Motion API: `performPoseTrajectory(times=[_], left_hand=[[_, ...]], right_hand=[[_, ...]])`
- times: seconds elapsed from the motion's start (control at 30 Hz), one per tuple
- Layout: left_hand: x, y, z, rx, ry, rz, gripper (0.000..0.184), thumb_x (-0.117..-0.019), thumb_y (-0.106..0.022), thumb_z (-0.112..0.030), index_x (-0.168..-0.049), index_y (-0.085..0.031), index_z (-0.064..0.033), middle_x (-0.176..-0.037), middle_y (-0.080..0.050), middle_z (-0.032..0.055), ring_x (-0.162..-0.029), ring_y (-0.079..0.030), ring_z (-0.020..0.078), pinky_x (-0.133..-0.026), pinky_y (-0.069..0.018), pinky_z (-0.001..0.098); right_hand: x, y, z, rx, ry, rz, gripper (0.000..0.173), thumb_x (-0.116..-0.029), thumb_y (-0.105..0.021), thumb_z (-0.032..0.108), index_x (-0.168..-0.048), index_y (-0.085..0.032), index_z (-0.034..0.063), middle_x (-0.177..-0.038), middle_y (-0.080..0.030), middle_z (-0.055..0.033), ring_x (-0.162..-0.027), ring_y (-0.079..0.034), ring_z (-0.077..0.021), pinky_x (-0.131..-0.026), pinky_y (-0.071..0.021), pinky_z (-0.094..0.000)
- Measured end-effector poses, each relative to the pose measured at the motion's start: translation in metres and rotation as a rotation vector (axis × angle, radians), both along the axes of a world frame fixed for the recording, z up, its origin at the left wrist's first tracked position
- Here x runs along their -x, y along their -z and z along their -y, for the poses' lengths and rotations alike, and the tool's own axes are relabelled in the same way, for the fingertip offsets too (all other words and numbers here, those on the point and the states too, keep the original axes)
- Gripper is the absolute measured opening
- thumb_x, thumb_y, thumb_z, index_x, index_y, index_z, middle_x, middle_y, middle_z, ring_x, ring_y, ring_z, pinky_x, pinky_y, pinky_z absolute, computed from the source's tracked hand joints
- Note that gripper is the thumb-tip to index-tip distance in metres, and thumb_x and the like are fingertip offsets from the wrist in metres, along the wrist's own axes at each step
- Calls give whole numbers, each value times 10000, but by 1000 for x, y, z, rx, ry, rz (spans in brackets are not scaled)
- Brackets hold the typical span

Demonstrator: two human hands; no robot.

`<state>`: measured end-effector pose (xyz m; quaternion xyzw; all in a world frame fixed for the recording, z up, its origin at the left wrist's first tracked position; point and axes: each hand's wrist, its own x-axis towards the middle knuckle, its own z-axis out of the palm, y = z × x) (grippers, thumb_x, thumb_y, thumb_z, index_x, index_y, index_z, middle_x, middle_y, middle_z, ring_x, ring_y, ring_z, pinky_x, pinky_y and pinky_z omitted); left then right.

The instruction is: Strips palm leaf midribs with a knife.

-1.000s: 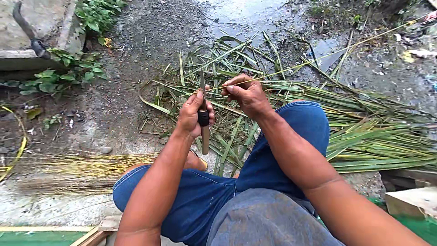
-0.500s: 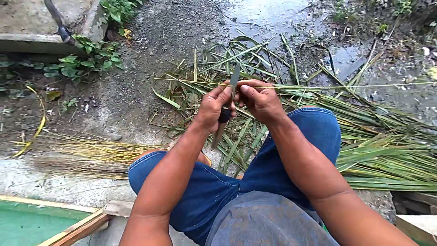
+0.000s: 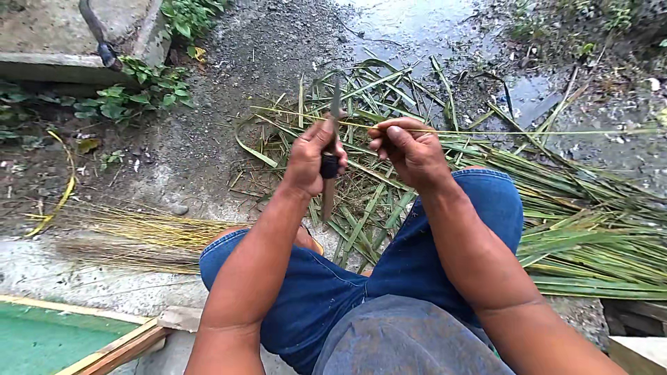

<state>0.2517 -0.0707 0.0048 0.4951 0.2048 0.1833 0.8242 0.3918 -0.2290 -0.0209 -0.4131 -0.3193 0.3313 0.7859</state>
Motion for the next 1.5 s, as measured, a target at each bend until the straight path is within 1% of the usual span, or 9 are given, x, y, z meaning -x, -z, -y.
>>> performPoseTrajectory(times=[0.13, 0.23, 0.47, 0.57, 0.77, 1.03, 1.23, 1.37, 1.5], left_hand=[[18, -10, -66, 27, -361, 37, 363, -1129, -286, -404, -1203, -607, -251, -665, -571, -87, -548, -578, 51, -521, -537, 225], [17, -17, -72, 71, -503, 58, 373, -1127, -285, -424, -1145, -612, -246, -645, -564, -76, -527, -571, 59, -499, -525, 228], [-13, 4, 18, -126, -25, -32, 363, -1113, -348, -242, -1430, -476, -122, -644, -577, -35, -534, -606, 92, -509, -567, 265], [-21, 7, 40, -80, 88, -23, 353, -1090, -429, -176, -1429, -503, -112, -671, -611, -1, -534, -617, 106, -508, -574, 270], [-19, -1, 2, -33, -60, 47, 338, -1126, -306, -302, -1309, -568, -190, -631, -586, -47, -527, -599, 85, -505, -554, 250], [-27, -2, 3, -12, -103, 7, 346, -1127, -306, -313, -1310, -566, -177, -639, -579, -50, -534, -601, 79, -511, -556, 243], [-8, -15, -51, 64, -469, 48, 345, -1125, -322, -401, -1157, -625, -239, -646, -559, -65, -520, -571, 75, -493, -532, 245], [-17, -5, -11, -32, -285, -15, 372, -1130, -270, -375, -1289, -560, -205, -637, -562, -63, -526, -590, 77, -496, -547, 249], [-27, 2, 41, -85, 7, -70, 359, -1109, -394, -219, -1441, -477, -111, -667, -595, -8, -531, -613, 104, -497, -570, 268]], right_hand=[[-28, -12, 29, -41, 104, 60, 258, -1066, -453, 88, -1085, -709, 105, -1011, -765, -35, -796, -718, -92, -702, -610, -248], [-35, -14, 34, -42, 188, 9, 258, -1065, -428, 66, -1079, -686, 68, -996, -761, -65, -773, -720, -113, -682, -612, -256], [-9, -7, 9, 11, 216, -186, 243, -1079, -415, 71, -1130, -644, 8, -998, -757, -100, -733, -713, -119, -634, -597, -248], [5, -4, 4, 44, 147, -200, 233, -1073, -449, 73, -1103, -666, -9, -972, -761, -105, -709, -707, -107, -620, -590, -235], [-6, -3, 17, -1, 95, -183, 256, -1075, -436, 71, -1050, -684, 13, -971, -769, -117, -707, -718, -112, -606, -592, -234], [-18, -5, 28, -11, 142, -132, 287, -1087, -399, 88, -1053, -680, 34, -973, -767, -94, -725, -718, -109, -625, -597, -239], [-42, -12, 45, -6, 294, -163, 289, -1092, -375, 95, -1055, -660, 65, -931, -767, -74, -700, -716, -109, -602, -596, -241], [-29, -8, 30, 20, 308, -257, 265, -1100, -376, 100, -1142, -631, 42, -975, -760, -84, -739, -723, -121, -616, -594, -234], [-4, -2, 10, 68, 240, -212, 268, -1099, -414, 126, -1110, -661, 23, -984, -759, -79, -705, -699, -91, -601, -579, -221]])
